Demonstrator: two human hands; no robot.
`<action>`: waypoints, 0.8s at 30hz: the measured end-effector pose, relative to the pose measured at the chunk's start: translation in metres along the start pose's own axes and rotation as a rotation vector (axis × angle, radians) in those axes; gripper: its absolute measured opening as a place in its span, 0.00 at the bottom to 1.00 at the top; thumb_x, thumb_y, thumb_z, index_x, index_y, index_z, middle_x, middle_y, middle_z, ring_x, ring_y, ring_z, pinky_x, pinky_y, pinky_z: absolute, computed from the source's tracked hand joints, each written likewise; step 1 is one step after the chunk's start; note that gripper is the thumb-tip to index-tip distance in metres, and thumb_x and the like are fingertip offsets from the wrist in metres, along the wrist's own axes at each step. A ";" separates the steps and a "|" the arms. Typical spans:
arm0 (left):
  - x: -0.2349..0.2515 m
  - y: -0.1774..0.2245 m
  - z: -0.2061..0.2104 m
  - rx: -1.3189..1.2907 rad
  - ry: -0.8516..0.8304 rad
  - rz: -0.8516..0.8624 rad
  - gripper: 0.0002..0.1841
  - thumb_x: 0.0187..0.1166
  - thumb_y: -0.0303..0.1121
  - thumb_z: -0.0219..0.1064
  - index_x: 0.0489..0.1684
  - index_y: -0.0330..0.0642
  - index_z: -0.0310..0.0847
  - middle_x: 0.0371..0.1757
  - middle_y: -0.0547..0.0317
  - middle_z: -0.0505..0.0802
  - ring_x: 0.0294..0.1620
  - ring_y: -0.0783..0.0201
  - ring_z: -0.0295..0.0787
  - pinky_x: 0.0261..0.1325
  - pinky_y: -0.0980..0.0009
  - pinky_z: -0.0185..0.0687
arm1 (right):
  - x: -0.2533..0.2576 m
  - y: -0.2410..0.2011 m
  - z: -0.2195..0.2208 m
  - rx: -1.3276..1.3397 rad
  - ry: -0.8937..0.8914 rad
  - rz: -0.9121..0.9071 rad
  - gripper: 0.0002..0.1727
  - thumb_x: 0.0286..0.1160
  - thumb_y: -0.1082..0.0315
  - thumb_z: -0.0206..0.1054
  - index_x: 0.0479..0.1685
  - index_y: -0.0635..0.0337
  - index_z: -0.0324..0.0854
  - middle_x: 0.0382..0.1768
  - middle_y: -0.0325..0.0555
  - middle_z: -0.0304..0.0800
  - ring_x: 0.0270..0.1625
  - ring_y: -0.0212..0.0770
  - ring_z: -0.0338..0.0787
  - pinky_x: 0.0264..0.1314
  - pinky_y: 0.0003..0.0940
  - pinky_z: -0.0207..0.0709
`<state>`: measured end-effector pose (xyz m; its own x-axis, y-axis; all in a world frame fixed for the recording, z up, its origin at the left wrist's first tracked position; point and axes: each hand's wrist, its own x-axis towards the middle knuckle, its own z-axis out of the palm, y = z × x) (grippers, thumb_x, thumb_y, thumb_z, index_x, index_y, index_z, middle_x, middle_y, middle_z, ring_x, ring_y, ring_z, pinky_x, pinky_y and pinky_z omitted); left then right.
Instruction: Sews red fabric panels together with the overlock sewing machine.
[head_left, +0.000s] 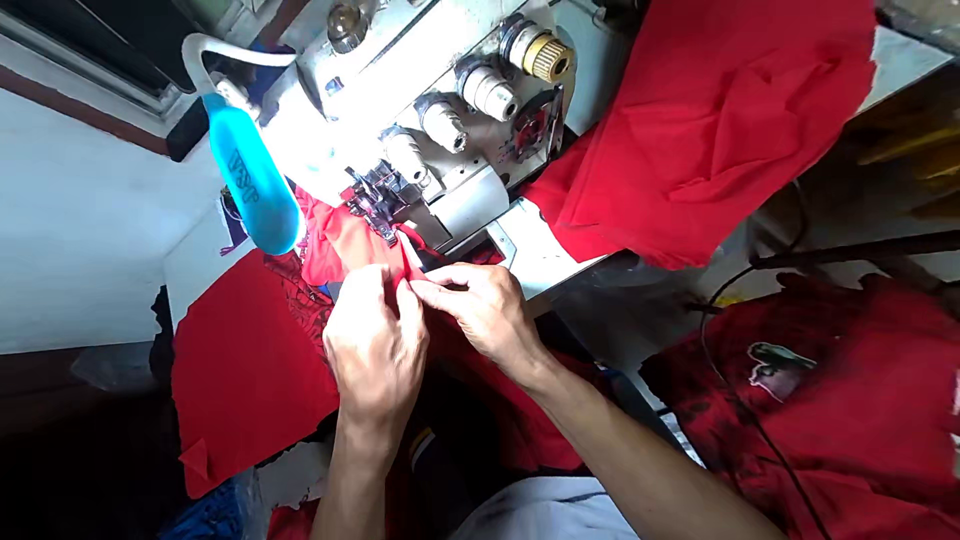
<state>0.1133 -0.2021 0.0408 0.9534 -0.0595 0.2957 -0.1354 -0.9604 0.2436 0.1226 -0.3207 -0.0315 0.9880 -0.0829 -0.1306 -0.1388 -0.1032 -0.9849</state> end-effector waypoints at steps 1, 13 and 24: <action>-0.008 -0.005 0.003 -0.046 0.037 0.003 0.08 0.76 0.36 0.70 0.43 0.43 0.89 0.37 0.62 0.91 0.36 0.72 0.87 0.38 0.72 0.84 | 0.001 0.002 -0.002 -0.016 0.001 -0.021 0.09 0.71 0.50 0.78 0.35 0.43 0.97 0.34 0.27 0.95 0.39 0.27 0.90 0.43 0.40 0.80; -0.004 -0.024 0.016 -0.379 0.259 0.351 0.05 0.69 0.24 0.75 0.39 0.37 0.90 0.48 0.57 0.94 0.59 0.65 0.90 0.64 0.70 0.86 | -0.011 0.006 0.004 0.261 0.047 -0.025 0.07 0.67 0.69 0.80 0.38 0.53 0.86 0.14 0.33 0.82 0.14 0.26 0.74 0.17 0.21 0.68; 0.012 -0.030 0.022 -0.220 0.273 0.327 0.05 0.75 0.27 0.74 0.41 0.36 0.94 0.47 0.53 0.96 0.54 0.64 0.91 0.61 0.72 0.84 | -0.019 -0.002 0.023 0.308 0.117 0.033 0.14 0.69 0.66 0.80 0.51 0.51 0.86 0.24 0.32 0.90 0.21 0.26 0.85 0.24 0.21 0.80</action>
<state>0.1351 -0.1804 0.0169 0.7492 -0.2470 0.6145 -0.4989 -0.8207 0.2783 0.1059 -0.2958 -0.0293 0.9662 -0.1967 -0.1666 -0.1258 0.2041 -0.9708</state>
